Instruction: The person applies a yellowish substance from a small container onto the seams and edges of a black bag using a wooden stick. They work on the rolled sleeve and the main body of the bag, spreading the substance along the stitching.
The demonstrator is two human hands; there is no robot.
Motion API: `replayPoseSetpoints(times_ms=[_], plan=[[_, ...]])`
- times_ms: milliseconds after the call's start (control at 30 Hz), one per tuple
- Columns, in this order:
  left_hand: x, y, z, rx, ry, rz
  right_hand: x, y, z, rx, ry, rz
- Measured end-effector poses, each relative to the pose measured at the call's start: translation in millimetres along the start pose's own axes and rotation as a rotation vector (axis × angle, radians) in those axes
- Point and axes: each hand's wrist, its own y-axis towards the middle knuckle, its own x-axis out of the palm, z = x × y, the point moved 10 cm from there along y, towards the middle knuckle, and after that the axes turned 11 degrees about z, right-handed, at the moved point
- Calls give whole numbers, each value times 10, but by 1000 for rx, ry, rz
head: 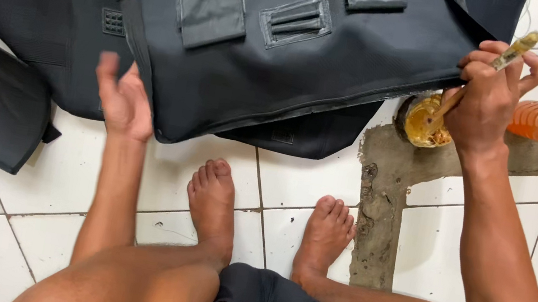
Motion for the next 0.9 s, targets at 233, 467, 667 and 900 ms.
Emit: replayPoseSetpoints(times_ms=[233,467,667,900], plan=[[-501,-278,482,293,806,568,330,42,-22,-24,-109,-119],[648,-955,8,852,1264,179,118,18,-62,521,-135,-388],[590,-945,-1880,-522,567,274,-491,-335,-243,769,359,121],[276,-585,-2251,-475,-22,508,-525,-812,-361,978,431,207]])
